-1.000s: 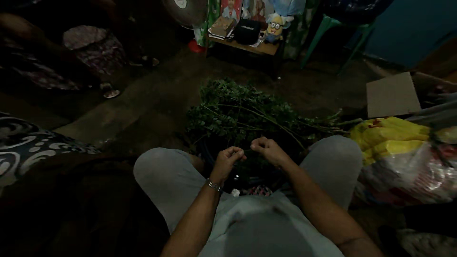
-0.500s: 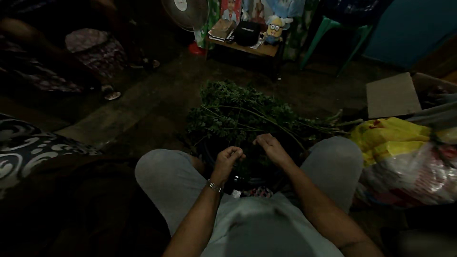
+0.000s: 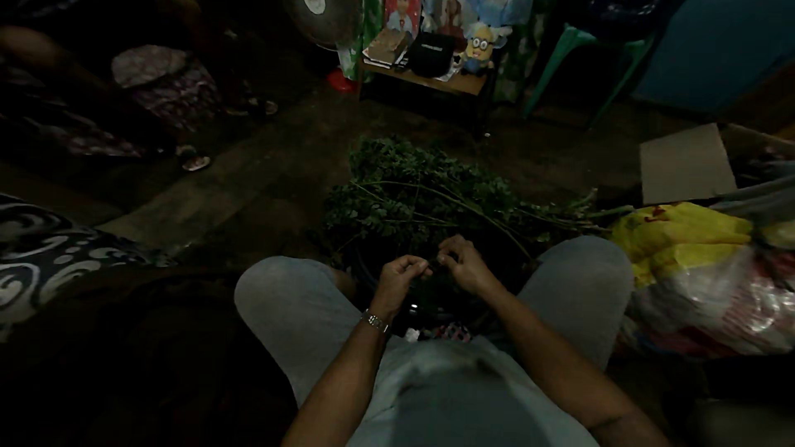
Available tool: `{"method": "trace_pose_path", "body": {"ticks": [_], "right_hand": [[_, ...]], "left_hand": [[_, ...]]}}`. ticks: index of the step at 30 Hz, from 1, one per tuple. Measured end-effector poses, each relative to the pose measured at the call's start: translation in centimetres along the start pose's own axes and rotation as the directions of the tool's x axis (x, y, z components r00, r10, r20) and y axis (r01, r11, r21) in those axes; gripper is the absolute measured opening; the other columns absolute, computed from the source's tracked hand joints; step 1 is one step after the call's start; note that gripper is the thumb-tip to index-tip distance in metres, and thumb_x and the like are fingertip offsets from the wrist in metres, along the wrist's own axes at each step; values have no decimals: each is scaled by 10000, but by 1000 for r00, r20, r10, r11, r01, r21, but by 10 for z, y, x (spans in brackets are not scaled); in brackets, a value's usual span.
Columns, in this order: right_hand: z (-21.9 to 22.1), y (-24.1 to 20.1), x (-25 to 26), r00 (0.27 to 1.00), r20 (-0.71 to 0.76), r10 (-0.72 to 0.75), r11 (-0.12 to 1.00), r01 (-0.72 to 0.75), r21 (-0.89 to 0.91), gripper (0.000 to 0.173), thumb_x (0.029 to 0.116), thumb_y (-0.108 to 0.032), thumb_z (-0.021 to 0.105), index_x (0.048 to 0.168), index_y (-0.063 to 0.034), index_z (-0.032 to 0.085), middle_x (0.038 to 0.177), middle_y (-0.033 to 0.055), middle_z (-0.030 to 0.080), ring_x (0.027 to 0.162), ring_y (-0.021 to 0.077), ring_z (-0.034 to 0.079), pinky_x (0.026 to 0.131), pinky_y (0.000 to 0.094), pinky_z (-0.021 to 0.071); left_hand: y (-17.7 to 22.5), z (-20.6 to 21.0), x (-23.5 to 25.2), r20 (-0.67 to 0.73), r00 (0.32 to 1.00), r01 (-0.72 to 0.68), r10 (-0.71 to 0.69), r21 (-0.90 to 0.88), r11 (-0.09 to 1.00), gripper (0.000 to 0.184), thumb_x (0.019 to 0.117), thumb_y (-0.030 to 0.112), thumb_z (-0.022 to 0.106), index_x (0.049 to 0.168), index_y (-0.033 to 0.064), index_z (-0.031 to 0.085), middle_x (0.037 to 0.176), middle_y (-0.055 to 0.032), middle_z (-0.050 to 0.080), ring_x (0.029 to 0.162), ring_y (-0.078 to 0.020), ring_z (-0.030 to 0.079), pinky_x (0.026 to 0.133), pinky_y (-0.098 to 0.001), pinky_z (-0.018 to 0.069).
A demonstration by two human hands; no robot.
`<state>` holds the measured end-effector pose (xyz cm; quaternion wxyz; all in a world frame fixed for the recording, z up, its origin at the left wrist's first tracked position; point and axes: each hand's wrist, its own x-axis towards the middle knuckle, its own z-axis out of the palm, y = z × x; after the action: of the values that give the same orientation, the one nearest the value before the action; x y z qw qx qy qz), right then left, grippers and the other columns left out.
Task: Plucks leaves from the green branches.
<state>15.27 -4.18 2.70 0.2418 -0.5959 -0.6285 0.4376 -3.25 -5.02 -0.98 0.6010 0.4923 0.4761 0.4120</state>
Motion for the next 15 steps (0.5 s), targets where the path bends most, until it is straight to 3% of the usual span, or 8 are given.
{"method": "trace_pose_path", "body": {"ticks": [3, 7, 11, 15], "right_hand": [[-5, 4, 2, 998, -67, 10, 1000, -10, 1, 311, 1076, -166, 484, 1251, 39, 638, 1388, 216, 555, 1338, 378, 473, 1133, 581, 335], [-1, 8, 2, 999, 2, -50, 997, 49, 55, 394, 1076, -297, 508, 1256, 18, 661, 1453, 198, 517, 1372, 362, 441, 1142, 568, 327], [13, 8, 2, 994, 35, -106, 990, 102, 100, 275, 1016, -241, 617, 1133, -13, 716, 1442, 196, 522, 1362, 357, 443, 1132, 550, 343], [14, 7, 3, 997, 8, -77, 996, 77, 40, 241, 1035, -158, 561, 1103, 23, 705, 1395, 182, 563, 1345, 346, 464, 1133, 550, 334]], "left_hand": [[-2, -2, 2, -46, 999, -19, 16, -65, 998, 164, 1030, 52, 522, 995, -3, 672, 836, -7, 711, 786, -76, 669, 775, -242, 557], [-2, -3, 2, -62, 998, -28, 23, -79, 997, 162, 1029, 53, 534, 995, -5, 681, 859, -17, 721, 808, -85, 674, 790, -244, 556], [-5, -1, 3, -57, 997, -46, 42, -72, 996, 139, 1013, 39, 553, 979, -9, 680, 844, -7, 692, 797, -81, 662, 791, -255, 561], [-3, -1, 2, -56, 998, -19, 17, -38, 999, 151, 1029, 52, 535, 1009, -17, 668, 854, -12, 707, 796, -82, 666, 781, -246, 555]]}}
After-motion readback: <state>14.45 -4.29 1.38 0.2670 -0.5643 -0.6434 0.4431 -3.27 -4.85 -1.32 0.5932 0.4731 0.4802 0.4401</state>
